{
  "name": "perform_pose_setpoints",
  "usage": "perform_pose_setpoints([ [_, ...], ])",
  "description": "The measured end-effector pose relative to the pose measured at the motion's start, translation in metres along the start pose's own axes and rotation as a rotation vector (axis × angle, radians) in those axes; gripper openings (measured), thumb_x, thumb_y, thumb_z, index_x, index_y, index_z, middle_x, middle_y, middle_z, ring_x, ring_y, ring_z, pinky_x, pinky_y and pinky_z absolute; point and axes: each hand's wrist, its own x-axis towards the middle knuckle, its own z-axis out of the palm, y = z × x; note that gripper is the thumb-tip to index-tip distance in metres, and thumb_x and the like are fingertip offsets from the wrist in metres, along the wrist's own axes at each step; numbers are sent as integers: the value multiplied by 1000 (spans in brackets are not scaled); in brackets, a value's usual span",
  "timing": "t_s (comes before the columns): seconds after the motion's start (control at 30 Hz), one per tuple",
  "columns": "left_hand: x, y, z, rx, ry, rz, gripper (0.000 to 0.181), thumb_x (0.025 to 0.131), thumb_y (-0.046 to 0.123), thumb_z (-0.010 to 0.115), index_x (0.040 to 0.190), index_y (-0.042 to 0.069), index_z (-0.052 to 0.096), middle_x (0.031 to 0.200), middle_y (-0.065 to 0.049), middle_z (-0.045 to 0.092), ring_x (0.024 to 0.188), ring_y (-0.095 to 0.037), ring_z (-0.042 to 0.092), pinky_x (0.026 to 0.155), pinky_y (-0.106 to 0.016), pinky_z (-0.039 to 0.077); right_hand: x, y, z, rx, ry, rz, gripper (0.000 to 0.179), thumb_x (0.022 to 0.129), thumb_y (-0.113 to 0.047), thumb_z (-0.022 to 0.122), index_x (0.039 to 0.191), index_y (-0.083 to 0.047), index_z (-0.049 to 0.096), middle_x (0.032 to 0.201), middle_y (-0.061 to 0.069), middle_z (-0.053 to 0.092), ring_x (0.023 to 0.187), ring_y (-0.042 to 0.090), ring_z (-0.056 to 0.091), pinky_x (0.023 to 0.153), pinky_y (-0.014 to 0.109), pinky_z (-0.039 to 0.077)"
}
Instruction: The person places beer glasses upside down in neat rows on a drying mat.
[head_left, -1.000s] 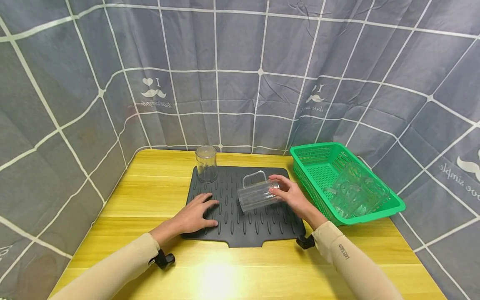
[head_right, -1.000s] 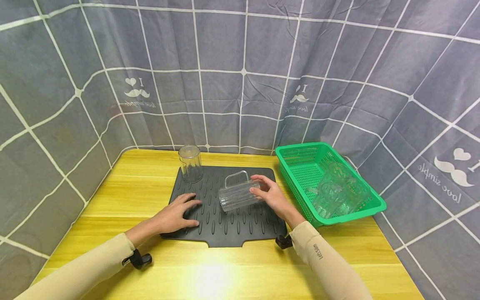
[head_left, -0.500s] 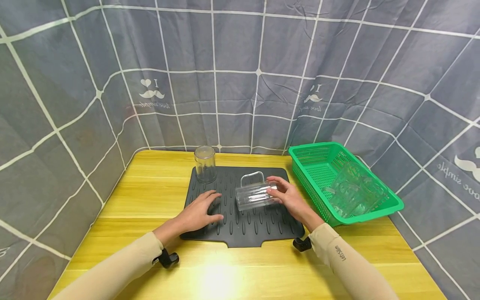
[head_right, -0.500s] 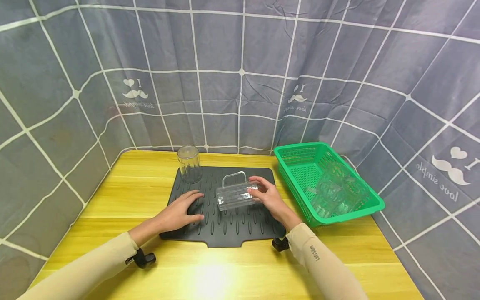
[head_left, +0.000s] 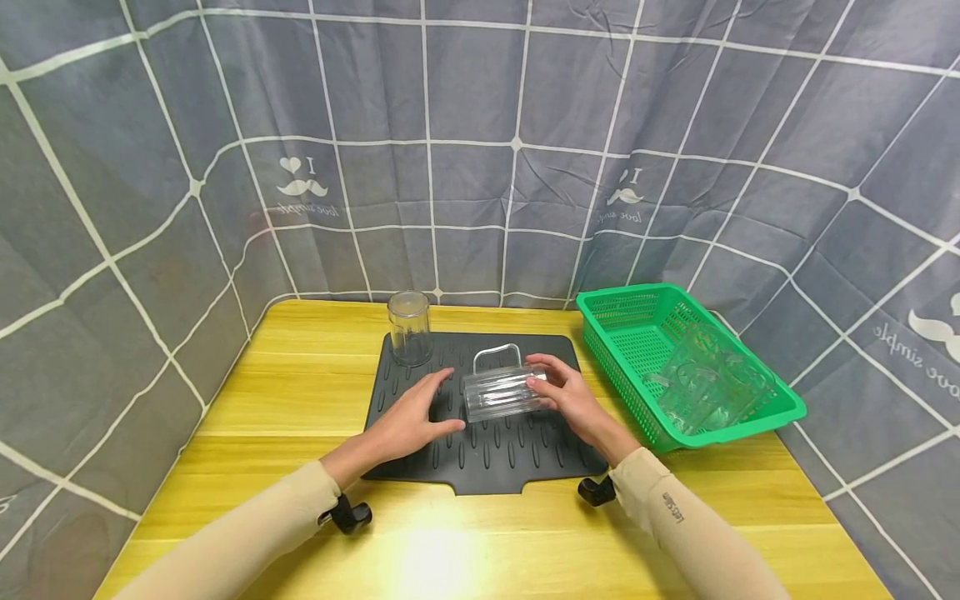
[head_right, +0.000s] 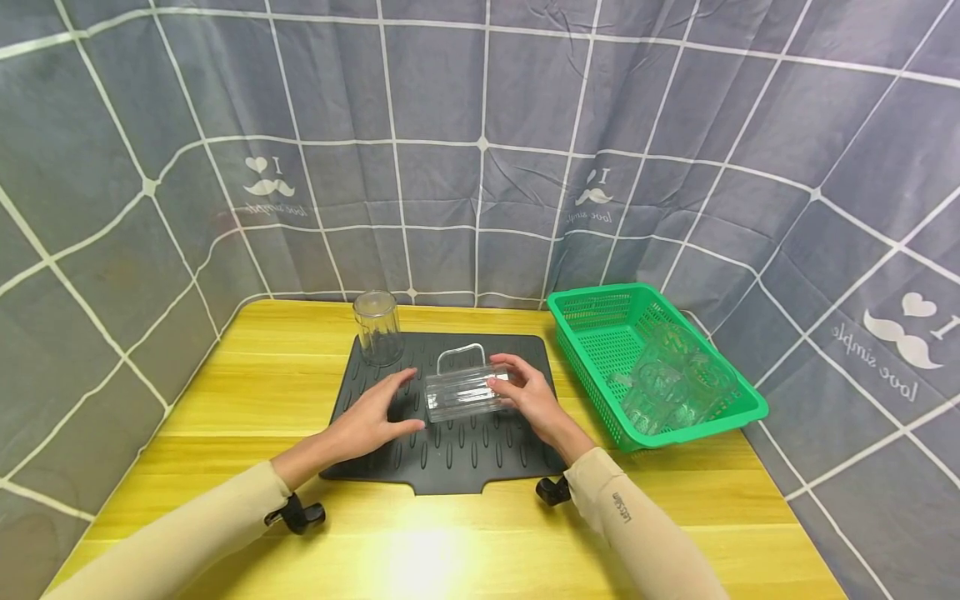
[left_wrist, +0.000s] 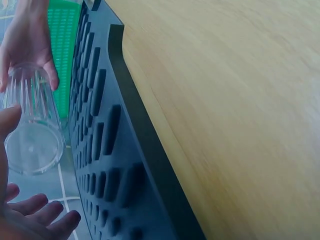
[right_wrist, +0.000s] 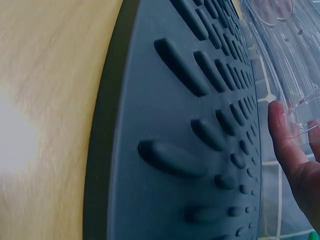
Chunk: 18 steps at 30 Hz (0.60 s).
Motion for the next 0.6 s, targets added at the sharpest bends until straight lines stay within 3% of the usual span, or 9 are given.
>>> perform_pose_setpoints([
  [0.37,9,8,9,-164,32,38,94,86,41,80,159,15,28,152,-10,45,134,-27,50,107,-50,45,1,-2,12,35,-35,7,54,98,-26,68,146,-11,48,138,17,53,109,22,62,91,41,57],
  [0.6,11,9,10,-207,46,41,86,89,33,79,159,19,30,146,-8,48,119,-24,58,97,-43,53,3,0,13,36,-45,30,53,99,-30,67,146,-14,48,140,15,51,114,28,60,95,45,55],
])
